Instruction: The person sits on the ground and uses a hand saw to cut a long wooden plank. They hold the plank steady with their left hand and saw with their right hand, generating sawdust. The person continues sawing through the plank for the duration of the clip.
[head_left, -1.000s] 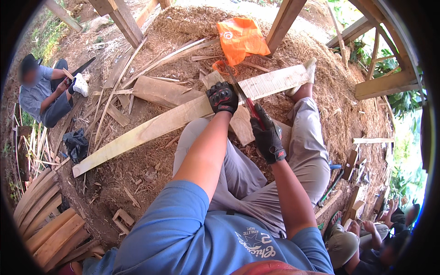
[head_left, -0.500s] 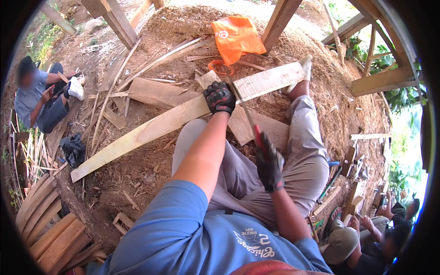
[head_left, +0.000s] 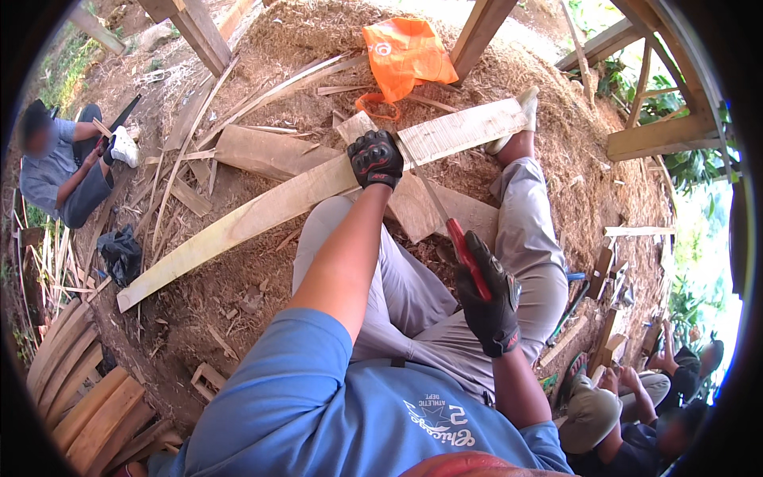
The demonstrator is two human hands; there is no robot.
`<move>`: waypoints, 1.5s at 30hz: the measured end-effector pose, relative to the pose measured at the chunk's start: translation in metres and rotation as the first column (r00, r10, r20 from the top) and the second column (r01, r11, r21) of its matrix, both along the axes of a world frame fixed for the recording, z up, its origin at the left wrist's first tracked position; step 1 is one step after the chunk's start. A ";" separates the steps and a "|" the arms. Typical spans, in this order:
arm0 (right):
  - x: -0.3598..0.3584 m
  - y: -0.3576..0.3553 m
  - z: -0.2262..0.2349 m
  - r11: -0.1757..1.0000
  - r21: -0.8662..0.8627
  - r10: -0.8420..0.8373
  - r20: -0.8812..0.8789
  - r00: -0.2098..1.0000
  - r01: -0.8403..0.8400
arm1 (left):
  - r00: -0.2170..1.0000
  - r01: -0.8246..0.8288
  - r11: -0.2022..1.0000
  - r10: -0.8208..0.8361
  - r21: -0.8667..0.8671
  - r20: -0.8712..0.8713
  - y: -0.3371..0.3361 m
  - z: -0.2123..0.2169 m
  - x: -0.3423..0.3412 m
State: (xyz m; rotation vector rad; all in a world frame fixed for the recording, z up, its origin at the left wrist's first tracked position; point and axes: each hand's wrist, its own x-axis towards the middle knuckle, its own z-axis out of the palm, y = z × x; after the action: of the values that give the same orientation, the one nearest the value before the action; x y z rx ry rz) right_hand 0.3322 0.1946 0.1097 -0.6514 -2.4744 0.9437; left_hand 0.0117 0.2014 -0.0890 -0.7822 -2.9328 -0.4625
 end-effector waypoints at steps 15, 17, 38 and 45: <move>-0.062 0.018 -0.050 0.990 -0.062 -0.130 -0.017 0.991 0.129 | 0.999 0.041 0.999 -0.041 0.026 0.015 -0.005 -0.006 -0.004; -0.080 0.027 -0.064 0.981 -0.115 -0.153 0.019 0.988 0.154 | 0.999 0.048 0.998 -0.048 0.029 0.010 -0.005 -0.006 -0.002; -0.075 0.031 -0.170 0.977 -0.198 -0.054 0.112 0.992 0.075 | 0.999 0.031 0.997 -0.033 -0.067 -0.036 -0.006 0.002 -0.005; -0.031 0.006 -0.095 0.970 -0.228 -0.039 0.201 0.979 0.085 | 0.999 0.014 0.998 -0.016 -0.056 -0.047 -0.004 -0.010 -0.009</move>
State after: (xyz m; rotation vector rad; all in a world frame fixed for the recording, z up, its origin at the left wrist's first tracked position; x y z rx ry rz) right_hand 0.3010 0.2002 0.0147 -0.9356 -2.5126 1.2143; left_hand 0.0027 0.1974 -0.0992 -0.8106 -2.9093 -0.3593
